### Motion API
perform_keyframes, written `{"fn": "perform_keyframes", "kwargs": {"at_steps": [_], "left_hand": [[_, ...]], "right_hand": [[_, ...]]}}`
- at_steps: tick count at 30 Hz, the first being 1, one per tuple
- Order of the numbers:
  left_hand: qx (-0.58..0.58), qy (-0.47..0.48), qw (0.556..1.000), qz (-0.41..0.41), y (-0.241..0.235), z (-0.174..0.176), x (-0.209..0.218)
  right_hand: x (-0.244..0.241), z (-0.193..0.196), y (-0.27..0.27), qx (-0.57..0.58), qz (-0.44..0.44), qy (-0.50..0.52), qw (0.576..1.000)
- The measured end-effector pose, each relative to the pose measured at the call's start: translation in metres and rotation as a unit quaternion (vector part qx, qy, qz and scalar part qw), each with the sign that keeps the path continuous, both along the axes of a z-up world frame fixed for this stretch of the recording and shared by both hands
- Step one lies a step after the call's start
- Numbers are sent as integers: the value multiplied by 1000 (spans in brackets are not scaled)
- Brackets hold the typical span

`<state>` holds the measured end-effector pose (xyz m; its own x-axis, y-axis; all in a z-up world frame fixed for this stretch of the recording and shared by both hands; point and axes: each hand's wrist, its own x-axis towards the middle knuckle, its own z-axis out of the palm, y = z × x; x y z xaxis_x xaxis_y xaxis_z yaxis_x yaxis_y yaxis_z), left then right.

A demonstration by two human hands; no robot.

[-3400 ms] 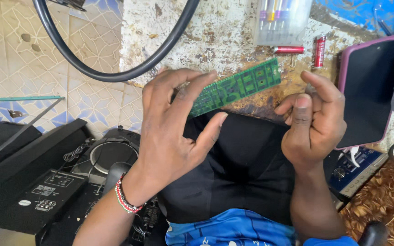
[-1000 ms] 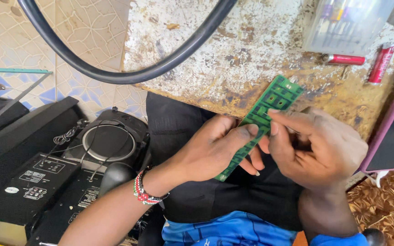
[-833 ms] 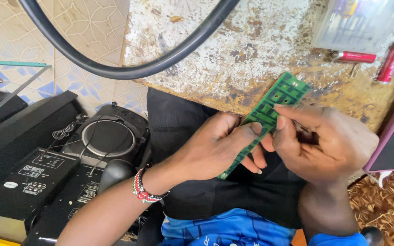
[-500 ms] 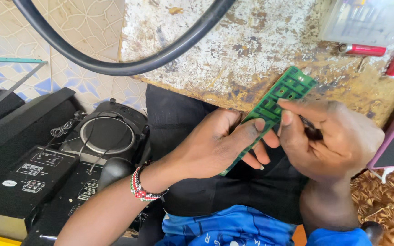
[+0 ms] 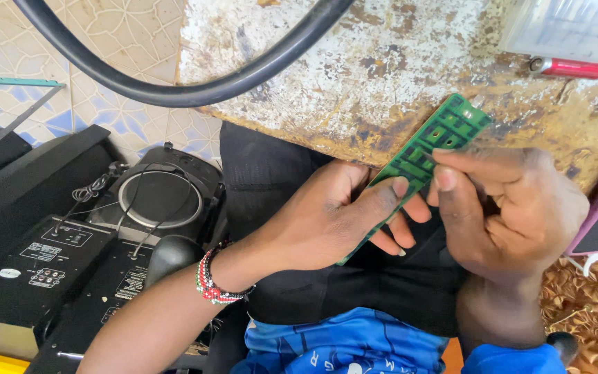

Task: The person holds a green circuit board and uses a small metal tool to scrape or clean specific areas on its surface. They rotate the board to access different sections while working at a cluttered desk.

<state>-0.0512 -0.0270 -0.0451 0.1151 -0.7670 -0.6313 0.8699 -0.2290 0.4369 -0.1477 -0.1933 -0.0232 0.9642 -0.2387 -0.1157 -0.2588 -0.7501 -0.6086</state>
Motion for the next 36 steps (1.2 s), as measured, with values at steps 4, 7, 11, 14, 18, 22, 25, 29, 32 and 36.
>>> {"fn": "perform_keyframes", "kwargs": {"at_steps": [4, 7, 11, 14, 18, 22, 25, 29, 32, 36], "left_hand": [[5, -5, 1000, -2, 0, 0, 0], [3, 2, 1000, -2, -1, 0, 0], [3, 2, 1000, 3, 0, 2, 2], [-6, 5, 1000, 6, 2, -2, -2], [-7, -3, 1000, 9, 1, 0, 0], [4, -2, 1000, -4, 1, 0, 0], [-6, -6, 1000, 5, 0, -2, -2], [-2, 12, 1000, 7, 0, -2, -2], [-2, 12, 1000, 8, 0, 0, -1], [-3, 9, 1000, 9, 0, 0, -1]], "right_hand": [[4, 0, 4, 26, -4, -6, 1000], [3, -1, 6, 38, -12, -34, 999], [0, -2, 5, 24, -7, -42, 999], [-1, -2, 5, 19, -10, -38, 999], [-6, -3, 2, -12, -20, -8, 1000], [-6, -4, 1, -14, -8, -24, 1000], [-5, -3, 2, -25, -12, -19, 999], [-3, -2, 0, -27, -5, -6, 1000], [-3, -3, 0, -30, -2, -3, 1000], [-7, -5, 1, -35, -1, -24, 999]]}}
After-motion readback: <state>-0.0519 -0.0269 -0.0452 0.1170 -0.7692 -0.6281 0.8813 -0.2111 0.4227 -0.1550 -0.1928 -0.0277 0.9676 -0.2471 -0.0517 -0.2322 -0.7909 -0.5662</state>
